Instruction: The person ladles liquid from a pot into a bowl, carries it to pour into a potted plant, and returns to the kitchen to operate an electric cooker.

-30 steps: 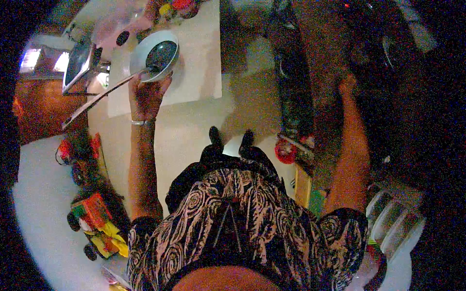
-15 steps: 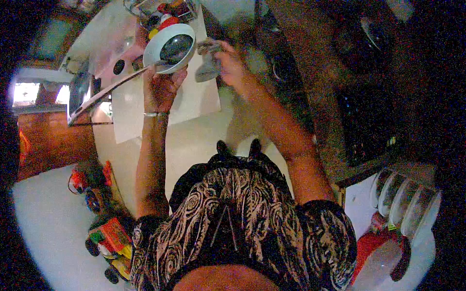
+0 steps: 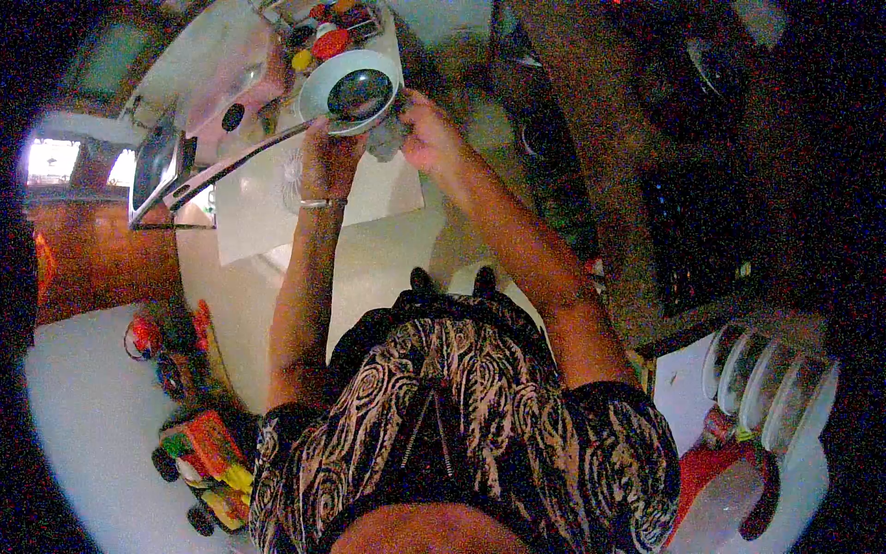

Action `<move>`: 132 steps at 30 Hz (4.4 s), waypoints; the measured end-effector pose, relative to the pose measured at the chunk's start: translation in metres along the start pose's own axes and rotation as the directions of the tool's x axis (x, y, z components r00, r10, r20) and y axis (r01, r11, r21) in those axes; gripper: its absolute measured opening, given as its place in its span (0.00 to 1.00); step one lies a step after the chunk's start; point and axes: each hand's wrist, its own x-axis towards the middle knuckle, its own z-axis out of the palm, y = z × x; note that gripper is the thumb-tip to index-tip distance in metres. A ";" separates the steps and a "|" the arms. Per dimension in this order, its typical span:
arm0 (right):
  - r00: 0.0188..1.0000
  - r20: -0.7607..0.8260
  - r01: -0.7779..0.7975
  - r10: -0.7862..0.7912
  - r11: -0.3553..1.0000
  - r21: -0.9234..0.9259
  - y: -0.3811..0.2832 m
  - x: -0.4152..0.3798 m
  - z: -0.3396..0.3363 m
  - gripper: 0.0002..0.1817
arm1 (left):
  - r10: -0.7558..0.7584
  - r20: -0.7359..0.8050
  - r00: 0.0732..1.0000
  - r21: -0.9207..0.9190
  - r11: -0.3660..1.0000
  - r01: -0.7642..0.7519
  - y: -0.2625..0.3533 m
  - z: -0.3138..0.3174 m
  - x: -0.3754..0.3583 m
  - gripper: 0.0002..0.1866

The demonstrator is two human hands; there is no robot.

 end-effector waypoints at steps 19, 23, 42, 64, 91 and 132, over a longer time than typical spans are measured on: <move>0.964 -0.214 0.118 -0.158 0.975 -0.190 0.029 -0.032 0.040 0.29 | 0.115 -0.145 0.983 0.030 0.993 -0.111 -0.001 -0.023 -0.031 0.09; 0.947 -0.216 0.180 -0.238 0.950 -0.254 0.044 -0.037 0.048 0.23 | 0.111 -0.109 0.988 0.088 0.991 -0.102 0.001 -0.034 -0.036 0.13; 0.999 -0.013 -0.050 0.049 0.992 -0.118 0.097 -0.070 0.049 0.26 | 0.092 -0.175 0.980 0.081 0.994 -0.079 -0.002 -0.087 -0.042 0.12; 0.994 0.105 0.062 -0.030 0.949 -0.309 -0.049 -0.020 -0.031 0.28 | -0.137 -0.029 0.990 -0.011 0.991 0.136 -0.007 -0.001 -0.022 0.12; 0.989 0.139 0.042 0.058 0.781 -0.623 0.063 -0.032 -0.018 0.24 | -0.105 -0.110 0.988 -0.021 0.994 0.103 -0.021 -0.087 0.022 0.11; 0.957 -0.236 0.163 -0.167 0.986 -0.038 -0.308 -0.038 -0.174 0.24 | -0.332 -0.102 0.938 0.172 0.923 0.345 -0.233 0.268 0.216 0.08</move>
